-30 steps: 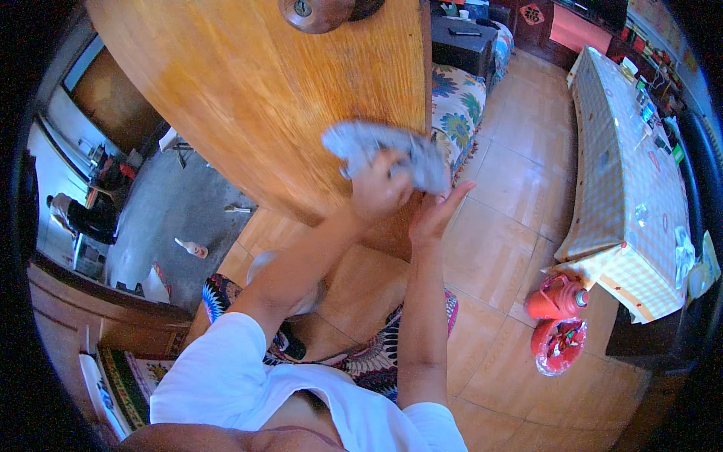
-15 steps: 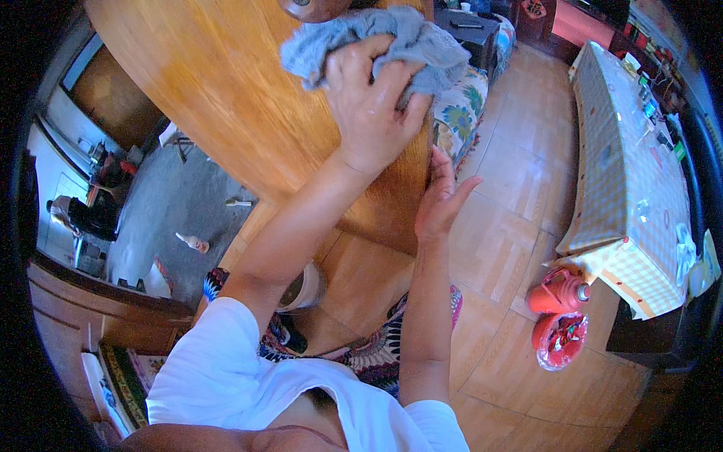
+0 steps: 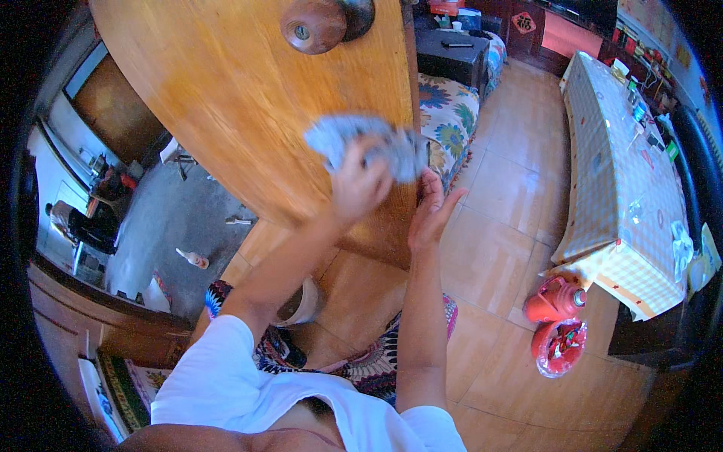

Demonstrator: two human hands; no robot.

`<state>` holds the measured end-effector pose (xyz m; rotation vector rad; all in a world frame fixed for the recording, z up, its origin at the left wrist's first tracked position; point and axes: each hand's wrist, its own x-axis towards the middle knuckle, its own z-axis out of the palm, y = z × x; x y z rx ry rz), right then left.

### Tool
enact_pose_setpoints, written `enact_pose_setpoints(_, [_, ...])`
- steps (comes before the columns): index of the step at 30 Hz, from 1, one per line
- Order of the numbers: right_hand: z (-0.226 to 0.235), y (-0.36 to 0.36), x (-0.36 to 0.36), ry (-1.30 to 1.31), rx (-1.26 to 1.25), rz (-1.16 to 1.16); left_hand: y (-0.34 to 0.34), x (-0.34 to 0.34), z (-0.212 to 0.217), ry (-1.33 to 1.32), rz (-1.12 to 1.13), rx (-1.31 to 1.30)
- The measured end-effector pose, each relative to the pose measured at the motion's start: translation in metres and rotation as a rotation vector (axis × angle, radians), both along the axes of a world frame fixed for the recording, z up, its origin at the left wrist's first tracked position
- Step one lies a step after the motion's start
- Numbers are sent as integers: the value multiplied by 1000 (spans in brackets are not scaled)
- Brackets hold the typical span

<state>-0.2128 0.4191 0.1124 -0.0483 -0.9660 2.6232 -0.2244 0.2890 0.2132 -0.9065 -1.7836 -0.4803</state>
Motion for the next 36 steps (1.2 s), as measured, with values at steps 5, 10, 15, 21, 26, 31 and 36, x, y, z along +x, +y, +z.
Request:
enact_pose_setpoints(5, [6, 1, 6, 68, 32, 75, 27, -5, 101, 207, 93, 217])
enact_pose_setpoints(10, [21, 4, 16, 39, 1, 92, 22, -4, 17, 79, 75, 77])
enact_pose_setpoints(15, [14, 15, 12, 0, 31, 149, 3, 11, -119, -115, -54, -98])
enact_pose_setpoints(21, [10, 14, 6, -13, 64, 109, -13, 10, -74, -93, 55, -246])
enact_pose_setpoints(26, [16, 6, 17, 6, 170, 74, -9, -9, 53, 90, 138, 198])
enact_pose_setpoints(31, [19, -1, 20, 33, 185, 43, -2, -3, 1, 62, 208, 136])
enact_pose_setpoints(36, [16, 7, 11, 42, 134, 69, -46, 3, -134, -208, 106, -276])
